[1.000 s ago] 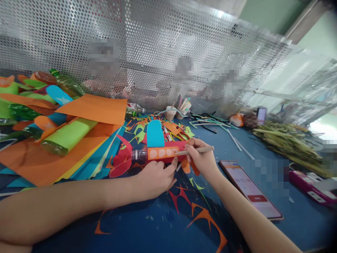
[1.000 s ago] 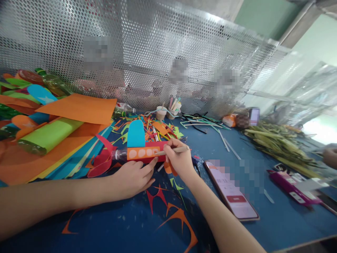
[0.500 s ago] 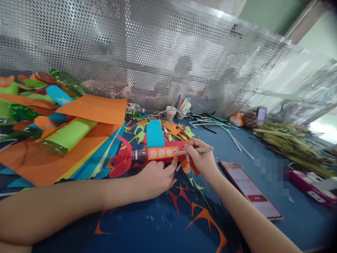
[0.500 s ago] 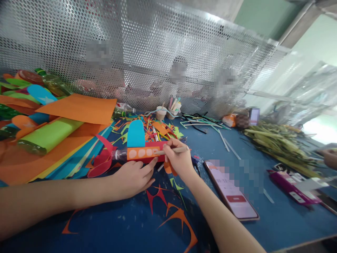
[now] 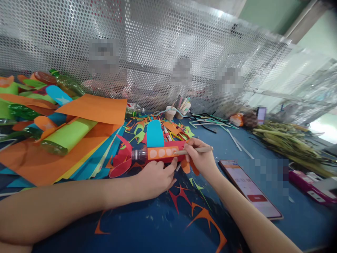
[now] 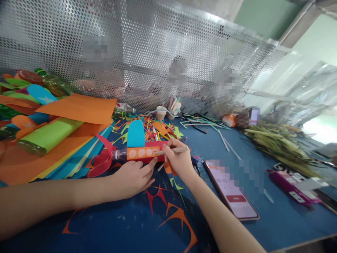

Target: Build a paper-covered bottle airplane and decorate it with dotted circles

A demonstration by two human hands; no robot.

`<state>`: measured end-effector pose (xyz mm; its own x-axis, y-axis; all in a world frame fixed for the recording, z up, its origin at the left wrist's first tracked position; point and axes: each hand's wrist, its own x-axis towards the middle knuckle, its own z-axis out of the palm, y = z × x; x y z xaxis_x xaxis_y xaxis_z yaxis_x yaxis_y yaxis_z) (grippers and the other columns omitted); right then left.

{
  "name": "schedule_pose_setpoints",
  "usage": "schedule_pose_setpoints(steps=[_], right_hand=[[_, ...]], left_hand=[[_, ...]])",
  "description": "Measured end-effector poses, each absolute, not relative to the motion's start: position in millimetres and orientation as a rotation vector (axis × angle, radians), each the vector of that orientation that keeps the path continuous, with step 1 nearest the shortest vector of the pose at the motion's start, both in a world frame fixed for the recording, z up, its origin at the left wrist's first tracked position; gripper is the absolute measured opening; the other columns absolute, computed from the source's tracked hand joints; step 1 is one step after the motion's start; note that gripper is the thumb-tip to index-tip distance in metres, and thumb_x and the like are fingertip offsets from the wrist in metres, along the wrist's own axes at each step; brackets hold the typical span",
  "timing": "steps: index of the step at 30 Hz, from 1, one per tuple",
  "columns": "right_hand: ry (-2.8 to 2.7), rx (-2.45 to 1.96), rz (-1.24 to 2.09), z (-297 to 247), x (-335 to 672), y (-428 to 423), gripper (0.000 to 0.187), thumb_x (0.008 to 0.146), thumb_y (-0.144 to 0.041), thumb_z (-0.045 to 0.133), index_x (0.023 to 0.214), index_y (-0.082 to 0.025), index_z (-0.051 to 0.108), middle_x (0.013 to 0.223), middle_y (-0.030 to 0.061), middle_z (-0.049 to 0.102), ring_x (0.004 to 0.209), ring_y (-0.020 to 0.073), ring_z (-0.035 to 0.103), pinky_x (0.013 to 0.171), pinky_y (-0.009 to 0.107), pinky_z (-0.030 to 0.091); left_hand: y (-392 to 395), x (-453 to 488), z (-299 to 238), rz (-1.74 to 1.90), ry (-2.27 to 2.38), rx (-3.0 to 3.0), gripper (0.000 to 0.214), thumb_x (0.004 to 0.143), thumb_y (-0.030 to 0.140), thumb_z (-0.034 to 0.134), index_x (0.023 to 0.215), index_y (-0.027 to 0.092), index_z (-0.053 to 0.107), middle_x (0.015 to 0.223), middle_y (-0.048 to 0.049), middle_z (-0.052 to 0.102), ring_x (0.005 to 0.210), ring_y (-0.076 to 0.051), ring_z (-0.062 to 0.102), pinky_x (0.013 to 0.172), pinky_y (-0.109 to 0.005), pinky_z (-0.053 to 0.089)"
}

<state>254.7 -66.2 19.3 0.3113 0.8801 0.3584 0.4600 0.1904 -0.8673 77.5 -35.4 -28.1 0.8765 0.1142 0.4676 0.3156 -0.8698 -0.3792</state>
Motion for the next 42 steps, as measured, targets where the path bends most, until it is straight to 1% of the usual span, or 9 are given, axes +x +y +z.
schedule_pose_setpoints(steps=[9,15,20,27,34,38,42], right_hand=[[-1.299,-1.461,0.446,18.8,254.8,-65.8,0.023,0.072,-0.021,0.053,0.051,-0.022,0.043,0.034,-0.0074,0.047,0.033,0.0092,0.039,0.042,0.023,0.033],[-1.292,-1.433,0.424,19.1,255.2,-65.8,0.025,0.075,-0.023,0.054,0.052,-0.022,0.043,0.034,-0.0075,0.046,0.036,0.0093,0.04,0.046,0.023,0.035],[-1.297,-1.436,0.433,18.9,255.8,-65.4,0.025,0.075,-0.022,0.053,0.053,-0.022,0.043,0.034,-0.0077,0.046,0.036,0.0093,0.039,0.046,0.023,0.035],[-1.307,-1.445,0.449,18.7,255.2,-64.9,0.024,0.074,-0.02,0.053,0.053,-0.022,0.043,0.034,-0.0079,0.047,0.035,0.009,0.039,0.045,0.022,0.034],[-1.295,-1.447,0.459,18.2,256.3,-65.6,0.024,0.074,-0.02,0.053,0.052,-0.022,0.043,0.034,-0.0081,0.046,0.035,0.009,0.038,0.044,0.022,0.032],[-1.287,-1.42,0.446,18.2,256.0,-65.4,0.025,0.076,-0.022,0.054,0.053,-0.022,0.043,0.034,-0.0081,0.046,0.036,0.0094,0.039,0.047,0.023,0.034],[-1.287,-1.42,0.446,18.5,255.5,-65.6,0.025,0.076,-0.022,0.054,0.053,-0.022,0.043,0.035,-0.0077,0.046,0.036,0.0097,0.039,0.046,0.024,0.034]], left_hand=[[-35.1,78.5,-27.4,-0.584,-0.325,-2.596,0.042,0.094,0.035,0.036,0.118,0.01,0.059,0.127,-0.0134,0.056,0.058,-0.016,0.057,0.042,-0.033,0.042],[-34.3,78.1,-29.1,-0.601,-0.308,-2.581,0.039,0.094,0.035,0.035,0.11,0.012,0.063,0.128,-0.0123,0.055,0.058,-0.016,0.056,0.043,-0.032,0.042],[-35.2,78.0,-28.4,-0.6,-0.31,-2.582,0.038,0.094,0.035,0.037,0.11,0.013,0.063,0.127,-0.0119,0.057,0.058,-0.016,0.057,0.043,-0.032,0.042],[-35.8,77.1,-27.5,-0.593,-0.319,-2.583,0.04,0.094,0.034,0.035,0.114,0.012,0.061,0.129,-0.0115,0.055,0.058,-0.016,0.057,0.043,-0.033,0.042],[-35.5,78.2,-27.9,-0.572,-0.331,-2.594,0.042,0.094,0.035,0.036,0.121,0.011,0.057,0.129,-0.0135,0.055,0.06,-0.016,0.058,0.044,-0.032,0.042],[-34.6,78.2,-29.6,-0.573,-0.317,-2.589,0.039,0.095,0.034,0.035,0.116,0.013,0.06,0.129,-0.0141,0.054,0.06,-0.015,0.057,0.045,-0.031,0.042],[-34.2,77.3,-30.2,-0.579,-0.31,-2.592,0.038,0.095,0.034,0.034,0.111,0.014,0.063,0.128,-0.014,0.054,0.06,-0.015,0.056,0.045,-0.031,0.041]])
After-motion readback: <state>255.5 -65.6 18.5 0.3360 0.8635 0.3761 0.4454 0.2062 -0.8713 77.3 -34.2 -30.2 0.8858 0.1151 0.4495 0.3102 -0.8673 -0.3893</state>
